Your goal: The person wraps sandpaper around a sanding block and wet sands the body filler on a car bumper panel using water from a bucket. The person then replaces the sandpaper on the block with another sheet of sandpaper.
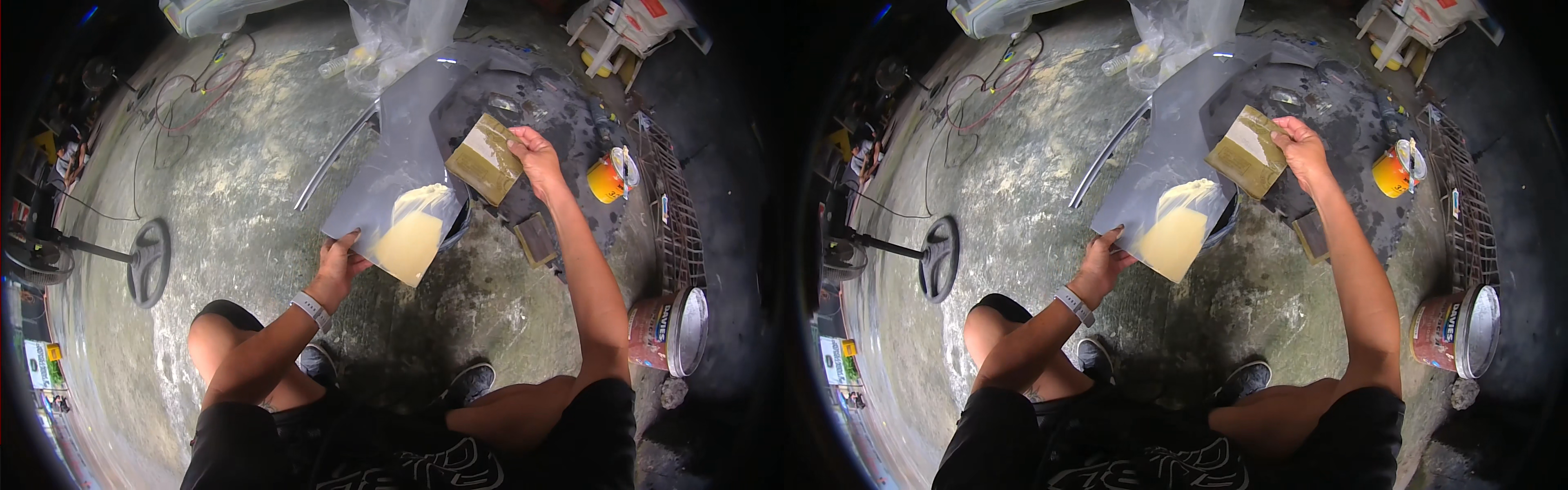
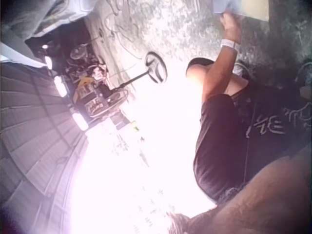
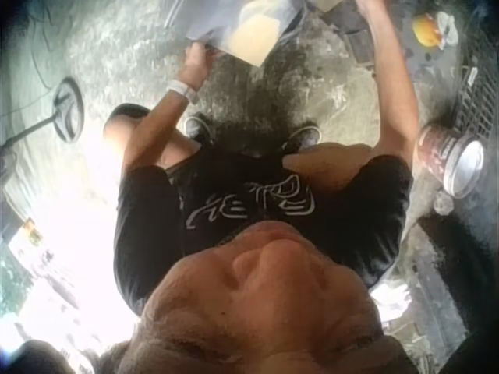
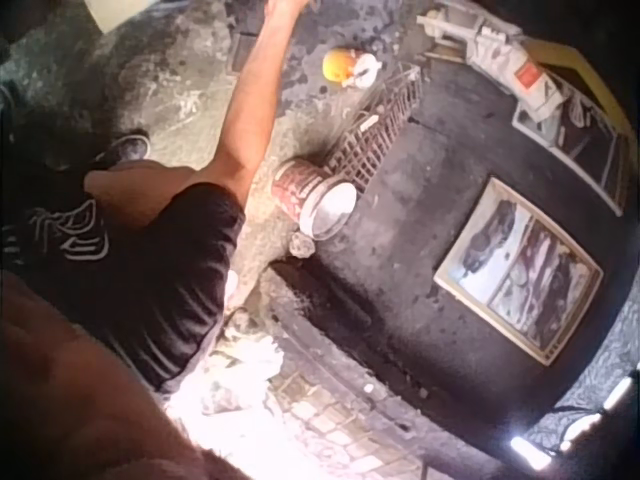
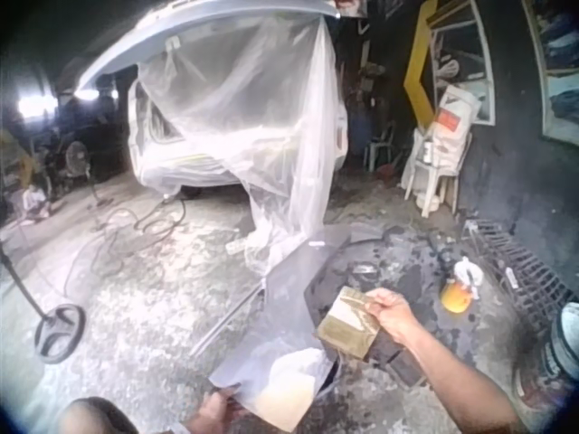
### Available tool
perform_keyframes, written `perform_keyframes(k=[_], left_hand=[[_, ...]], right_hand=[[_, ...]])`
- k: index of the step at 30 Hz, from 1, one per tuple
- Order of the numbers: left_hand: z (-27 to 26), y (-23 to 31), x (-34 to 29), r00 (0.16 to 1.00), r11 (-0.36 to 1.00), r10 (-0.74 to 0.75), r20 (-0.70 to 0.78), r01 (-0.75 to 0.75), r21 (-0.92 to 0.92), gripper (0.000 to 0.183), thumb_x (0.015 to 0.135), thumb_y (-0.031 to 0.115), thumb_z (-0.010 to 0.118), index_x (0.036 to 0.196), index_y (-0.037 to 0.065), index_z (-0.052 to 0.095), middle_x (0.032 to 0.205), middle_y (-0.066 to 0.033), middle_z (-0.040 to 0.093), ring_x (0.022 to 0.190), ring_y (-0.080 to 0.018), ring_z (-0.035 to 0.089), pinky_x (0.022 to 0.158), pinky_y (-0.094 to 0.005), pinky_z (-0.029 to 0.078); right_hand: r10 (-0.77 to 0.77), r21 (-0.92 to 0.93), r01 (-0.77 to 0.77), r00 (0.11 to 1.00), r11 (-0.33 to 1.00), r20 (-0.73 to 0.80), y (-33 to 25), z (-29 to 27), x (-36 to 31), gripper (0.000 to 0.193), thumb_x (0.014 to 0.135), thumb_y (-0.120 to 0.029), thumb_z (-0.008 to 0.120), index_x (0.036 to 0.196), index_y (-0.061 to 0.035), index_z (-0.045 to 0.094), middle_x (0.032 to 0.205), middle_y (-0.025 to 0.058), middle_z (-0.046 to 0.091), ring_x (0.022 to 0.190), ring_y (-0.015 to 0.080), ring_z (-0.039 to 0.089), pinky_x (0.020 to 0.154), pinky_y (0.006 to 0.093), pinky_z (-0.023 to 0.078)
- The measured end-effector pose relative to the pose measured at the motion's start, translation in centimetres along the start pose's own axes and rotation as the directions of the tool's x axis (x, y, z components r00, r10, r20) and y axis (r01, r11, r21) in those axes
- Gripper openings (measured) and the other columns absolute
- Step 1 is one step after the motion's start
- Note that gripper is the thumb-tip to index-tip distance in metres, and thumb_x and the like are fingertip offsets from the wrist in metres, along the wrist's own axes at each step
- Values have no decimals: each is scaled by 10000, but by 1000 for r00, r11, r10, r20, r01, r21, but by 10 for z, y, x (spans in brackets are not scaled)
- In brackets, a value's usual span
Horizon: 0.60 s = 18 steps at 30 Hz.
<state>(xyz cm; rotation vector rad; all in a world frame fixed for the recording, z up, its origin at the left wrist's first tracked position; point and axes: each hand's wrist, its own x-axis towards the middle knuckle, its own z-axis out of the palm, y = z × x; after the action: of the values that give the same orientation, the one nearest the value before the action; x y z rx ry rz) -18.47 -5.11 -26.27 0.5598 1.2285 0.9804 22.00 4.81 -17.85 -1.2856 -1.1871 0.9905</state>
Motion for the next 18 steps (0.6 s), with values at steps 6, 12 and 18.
perform_keyframes(k=[6, 12, 18], left_hand=[[23, 46, -11, 983, 980, 182, -30, -184, -73, 377, 973, 212, 723, 1257, 24, 563, 1117, -109, 663, 892, -225, 697, 683, -322, 634], [30, 110, -17, 943, 919, 330, -35, -329, -219, 240, 1011, 145, 676, 1200, 31, 582, 1038, -76, 687, 786, -167, 715, 604, -247, 642], [29, 109, -15, 944, 920, 327, 43, -308, -243, 264, 1008, 103, 659, 1201, 0, 511, 1130, -141, 681, 917, -222, 743, 688, -301, 674]], right_hand=[[131, 90, -134, 991, 987, 33, 23, -21, 10, 164, 1000, -64, 628, 1150, -53, 692, 1057, 22, 727, 881, 107, 653, 801, 255, 509], [308, 371, -500, 829, 783, 466, 51, -33, 10, 252, 1016, -171, 655, 1210, -11, 664, 865, 55, 659, 637, 79, 548, 514, 213, 363], [375, 343, -605, 753, 719, 541, 65, -15, 11, 256, 1042, -185, 595, 1212, -3, 654, 857, 74, 671, 635, 104, 569, 514, 240, 394]])
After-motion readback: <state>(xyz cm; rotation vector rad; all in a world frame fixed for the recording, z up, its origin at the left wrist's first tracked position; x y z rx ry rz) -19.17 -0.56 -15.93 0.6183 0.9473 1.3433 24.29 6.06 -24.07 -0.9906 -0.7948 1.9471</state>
